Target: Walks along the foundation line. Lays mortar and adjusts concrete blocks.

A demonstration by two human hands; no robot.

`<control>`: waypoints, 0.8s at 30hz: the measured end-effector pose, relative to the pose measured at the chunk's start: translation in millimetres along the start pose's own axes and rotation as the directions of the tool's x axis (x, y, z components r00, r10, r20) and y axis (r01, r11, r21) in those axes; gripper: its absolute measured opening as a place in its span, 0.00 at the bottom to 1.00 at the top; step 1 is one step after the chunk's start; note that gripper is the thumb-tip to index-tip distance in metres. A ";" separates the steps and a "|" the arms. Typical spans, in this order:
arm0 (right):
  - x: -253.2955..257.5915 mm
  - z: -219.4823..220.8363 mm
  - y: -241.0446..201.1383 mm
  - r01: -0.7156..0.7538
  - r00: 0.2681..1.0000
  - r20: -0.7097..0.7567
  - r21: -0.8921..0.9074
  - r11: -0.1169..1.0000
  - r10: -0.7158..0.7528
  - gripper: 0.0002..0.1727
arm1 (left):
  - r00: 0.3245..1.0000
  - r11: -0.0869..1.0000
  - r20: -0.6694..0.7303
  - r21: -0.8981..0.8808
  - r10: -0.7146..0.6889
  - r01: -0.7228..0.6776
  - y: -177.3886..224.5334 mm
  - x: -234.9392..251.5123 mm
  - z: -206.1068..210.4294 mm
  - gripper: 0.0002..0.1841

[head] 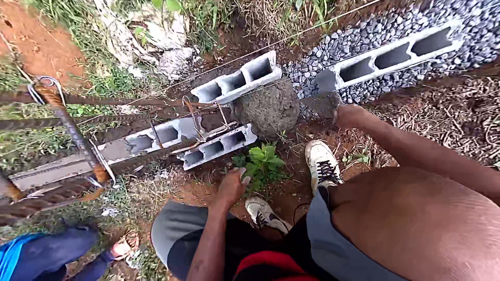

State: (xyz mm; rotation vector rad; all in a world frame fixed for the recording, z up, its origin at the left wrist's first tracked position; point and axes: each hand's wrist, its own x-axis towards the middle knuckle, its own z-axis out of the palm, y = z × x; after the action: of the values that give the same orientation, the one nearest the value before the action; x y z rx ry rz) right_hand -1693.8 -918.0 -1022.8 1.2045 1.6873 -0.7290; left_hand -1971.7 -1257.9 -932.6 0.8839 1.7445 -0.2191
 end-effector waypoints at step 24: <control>68.8 26.4 -128.8 0.120 0.970 0.193 0.141 0.983 -0.147 0.17 | 0.966 0.958 -0.118 -0.204 -0.231 0.204 -15.7 -13.4 5.7 0.25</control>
State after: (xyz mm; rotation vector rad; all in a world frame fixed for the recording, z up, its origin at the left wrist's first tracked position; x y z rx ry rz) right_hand -1813.2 -957.8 -1101.5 1.0702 1.5810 -1.0227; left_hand -1976.3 -1278.1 -927.2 0.5789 1.9602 -0.1332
